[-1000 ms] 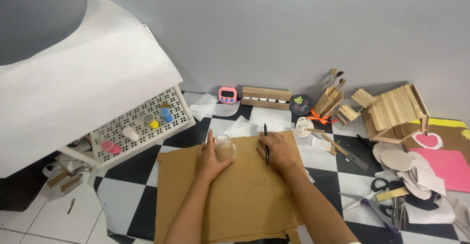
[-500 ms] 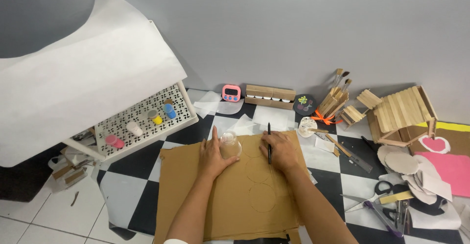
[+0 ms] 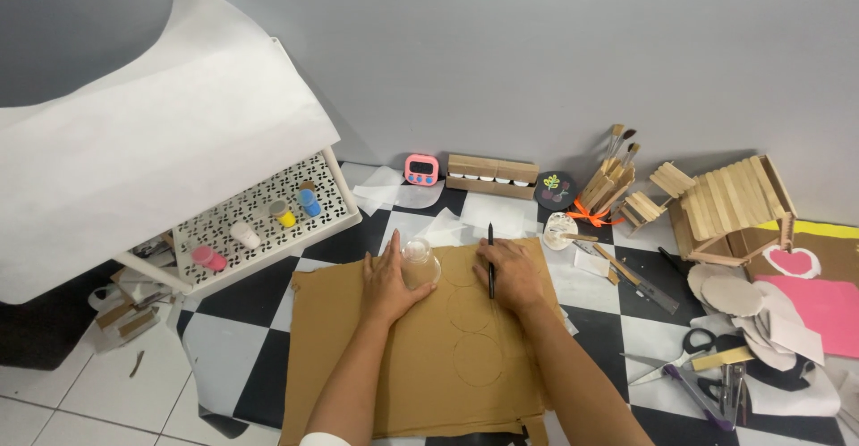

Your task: Tracing circular shapes onto a cardboard sheet using a plastic cup as a template and a black pen.

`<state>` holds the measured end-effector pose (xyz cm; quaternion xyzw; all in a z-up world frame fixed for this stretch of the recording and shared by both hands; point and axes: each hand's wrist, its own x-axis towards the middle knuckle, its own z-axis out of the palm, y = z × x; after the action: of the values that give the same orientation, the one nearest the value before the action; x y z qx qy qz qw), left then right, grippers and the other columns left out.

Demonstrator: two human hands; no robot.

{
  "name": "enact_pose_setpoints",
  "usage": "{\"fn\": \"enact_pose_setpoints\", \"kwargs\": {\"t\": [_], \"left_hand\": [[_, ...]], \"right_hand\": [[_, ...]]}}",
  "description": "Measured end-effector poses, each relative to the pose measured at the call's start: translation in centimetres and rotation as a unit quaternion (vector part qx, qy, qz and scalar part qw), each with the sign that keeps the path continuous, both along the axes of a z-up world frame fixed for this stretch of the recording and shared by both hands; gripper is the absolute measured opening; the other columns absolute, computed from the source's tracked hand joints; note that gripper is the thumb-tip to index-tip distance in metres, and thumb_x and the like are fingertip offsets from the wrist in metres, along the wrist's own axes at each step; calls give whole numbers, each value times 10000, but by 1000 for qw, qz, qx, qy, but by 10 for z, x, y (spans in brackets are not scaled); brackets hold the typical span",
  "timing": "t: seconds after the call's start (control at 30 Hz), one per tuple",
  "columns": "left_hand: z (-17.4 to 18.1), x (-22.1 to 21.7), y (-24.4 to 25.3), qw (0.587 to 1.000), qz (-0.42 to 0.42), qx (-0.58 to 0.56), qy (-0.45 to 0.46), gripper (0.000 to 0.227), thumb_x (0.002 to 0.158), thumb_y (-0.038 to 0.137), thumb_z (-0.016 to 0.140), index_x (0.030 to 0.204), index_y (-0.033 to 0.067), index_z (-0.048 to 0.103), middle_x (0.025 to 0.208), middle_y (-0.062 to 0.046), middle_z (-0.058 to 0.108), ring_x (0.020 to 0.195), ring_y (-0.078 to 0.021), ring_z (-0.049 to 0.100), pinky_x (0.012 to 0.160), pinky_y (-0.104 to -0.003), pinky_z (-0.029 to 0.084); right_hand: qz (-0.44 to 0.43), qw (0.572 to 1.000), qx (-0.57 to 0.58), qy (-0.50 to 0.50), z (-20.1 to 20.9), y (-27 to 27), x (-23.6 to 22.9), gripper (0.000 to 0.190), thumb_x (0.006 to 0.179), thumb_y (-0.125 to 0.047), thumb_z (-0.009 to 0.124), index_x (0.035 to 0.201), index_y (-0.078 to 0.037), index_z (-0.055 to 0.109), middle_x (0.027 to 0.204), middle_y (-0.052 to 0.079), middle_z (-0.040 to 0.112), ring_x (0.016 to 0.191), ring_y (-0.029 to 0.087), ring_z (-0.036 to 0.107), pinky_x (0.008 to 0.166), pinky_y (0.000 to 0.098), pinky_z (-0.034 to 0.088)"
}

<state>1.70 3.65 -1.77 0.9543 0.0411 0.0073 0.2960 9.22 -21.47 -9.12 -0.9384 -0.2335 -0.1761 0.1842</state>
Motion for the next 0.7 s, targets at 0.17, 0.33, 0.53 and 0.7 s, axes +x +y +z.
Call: {"fn": "enact_pose_setpoints", "kwargs": {"t": [0.17, 0.33, 0.53, 0.7], "left_hand": [[-4, 0, 2, 1000, -6, -7, 1, 1214, 748, 525, 827, 1634, 142, 90, 1603, -178, 383, 1516, -261, 330, 1262, -537, 42], [-2, 0, 1, 1000, 0, -12, 7, 1211, 752, 526, 819, 1633, 130, 88, 1606, -186, 374, 1518, -256, 326, 1262, -535, 34], [0, -1, 1, 1000, -5, -2, 3, 1221, 754, 538, 815, 1636, 140, 71, 1604, -184, 380, 1515, -252, 334, 1259, -543, 42], [5, 0, 0, 1000, -5, 7, 14, 1201, 747, 534, 820, 1634, 151, 108, 1598, -164, 398, 1514, -235, 338, 1257, -537, 42]], "right_hand": [[5, 1000, 0, 19, 0, -2, 2, 241, 922, -408, 688, 1121, -273, 668, 1270, -47, 731, 1261, 141, 614, 1028, 309, 417], [6, 1000, 2, 20, -1, -2, 2, 245, 929, -420, 685, 1121, -268, 666, 1265, -40, 734, 1262, 147, 615, 1038, 316, 416], [9, 1000, 1, 17, -6, -2, 4, 247, 931, -420, 685, 1127, -271, 664, 1266, -43, 732, 1267, 137, 612, 1042, 315, 415], [6, 1000, 5, -3, -2, -1, 3, 234, 918, -422, 684, 1106, -284, 661, 1244, -51, 739, 1248, 132, 620, 1026, 305, 424]]}}
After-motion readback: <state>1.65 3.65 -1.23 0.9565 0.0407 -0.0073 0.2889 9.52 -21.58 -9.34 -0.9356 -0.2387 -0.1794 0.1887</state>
